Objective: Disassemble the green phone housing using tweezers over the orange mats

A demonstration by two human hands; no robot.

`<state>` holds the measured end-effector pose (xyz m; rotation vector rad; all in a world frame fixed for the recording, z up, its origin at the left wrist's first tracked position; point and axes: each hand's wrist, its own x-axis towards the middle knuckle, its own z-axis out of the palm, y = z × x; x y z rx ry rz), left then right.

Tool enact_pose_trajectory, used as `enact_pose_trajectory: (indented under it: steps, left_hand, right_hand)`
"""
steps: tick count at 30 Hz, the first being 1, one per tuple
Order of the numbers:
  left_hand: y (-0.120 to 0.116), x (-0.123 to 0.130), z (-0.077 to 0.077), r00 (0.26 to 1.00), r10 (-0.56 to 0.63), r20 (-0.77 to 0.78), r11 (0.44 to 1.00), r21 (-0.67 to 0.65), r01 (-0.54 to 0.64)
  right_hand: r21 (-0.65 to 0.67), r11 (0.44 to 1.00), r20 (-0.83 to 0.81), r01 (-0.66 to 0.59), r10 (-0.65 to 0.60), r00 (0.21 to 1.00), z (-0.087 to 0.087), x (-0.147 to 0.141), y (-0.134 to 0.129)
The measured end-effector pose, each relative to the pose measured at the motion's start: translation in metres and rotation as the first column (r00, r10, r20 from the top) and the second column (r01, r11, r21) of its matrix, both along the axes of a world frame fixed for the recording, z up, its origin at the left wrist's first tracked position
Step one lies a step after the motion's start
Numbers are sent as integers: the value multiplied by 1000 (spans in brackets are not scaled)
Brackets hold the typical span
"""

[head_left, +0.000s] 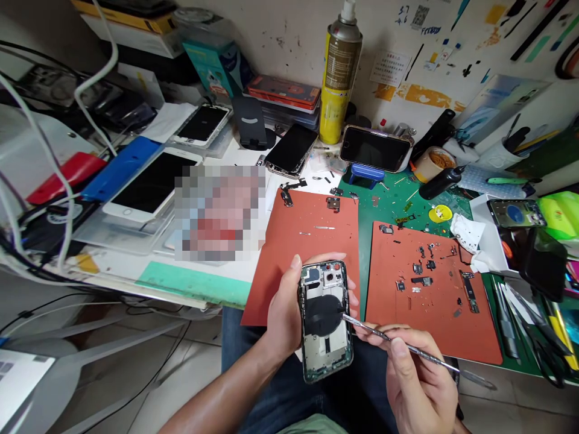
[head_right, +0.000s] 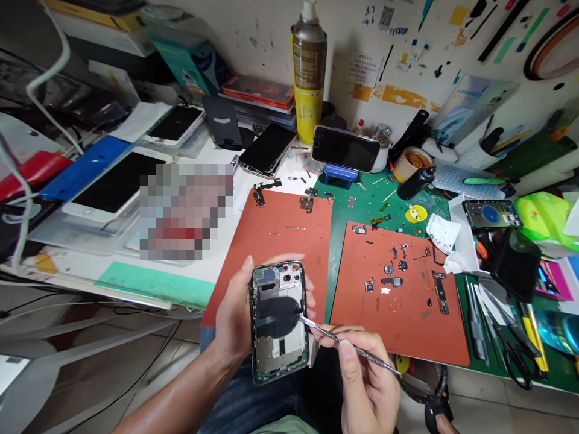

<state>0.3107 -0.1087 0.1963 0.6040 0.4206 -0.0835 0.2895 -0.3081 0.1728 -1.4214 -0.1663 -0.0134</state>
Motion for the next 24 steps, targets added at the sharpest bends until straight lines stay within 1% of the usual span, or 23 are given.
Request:
enact_pose_trajectory:
  steps: [2, 5, 7, 9, 13, 17, 21, 22, 24]
  left_hand:
    - [0, 0, -1, 1000, 1, 21, 1000, -17, -1]
    - [1, 0, -2, 999, -14, 51, 999, -50, 17]
    - [2, 1, -3, 998, -22, 66, 998, -56, 26]
    - [2, 1, -2, 997, -23, 68, 998, -57, 26]
    - [2, 1, -1, 999, -15, 43, 997, -73, 18]
    - [2, 1, -2, 999, -4, 37, 998, -68, 6]
    - [5, 2, -4, 997, -37, 64, 994, -99, 44]
    - [6, 2, -4, 996, -44, 74, 993, -106, 52]
    - [7, 1, -3, 996, -40, 82, 993, -105, 49]
  right_hand:
    - [15, 1000, -31, -8, 8, 999, 1, 0, 1]
    - [114, 993, -111, -30, 43, 993, 4, 4, 8]
    - [176, 984, -152, -20, 47, 987, 6, 6, 12]
    - [206, 979, -169, -11, 47, 984, 7, 7, 14]
    - [184, 983, -152, -10, 38, 988, 7, 6, 14]
    - [177, 984, -182, -15, 48, 982, 2, 6, 9]
    - [157, 986, -174, -56, 83, 981, -4, 1, 5]
    - [140, 989, -149, -53, 74, 986, -4, -2, 5]
    - [92, 996, -90, 2, 6, 996, -1, -10, 10]
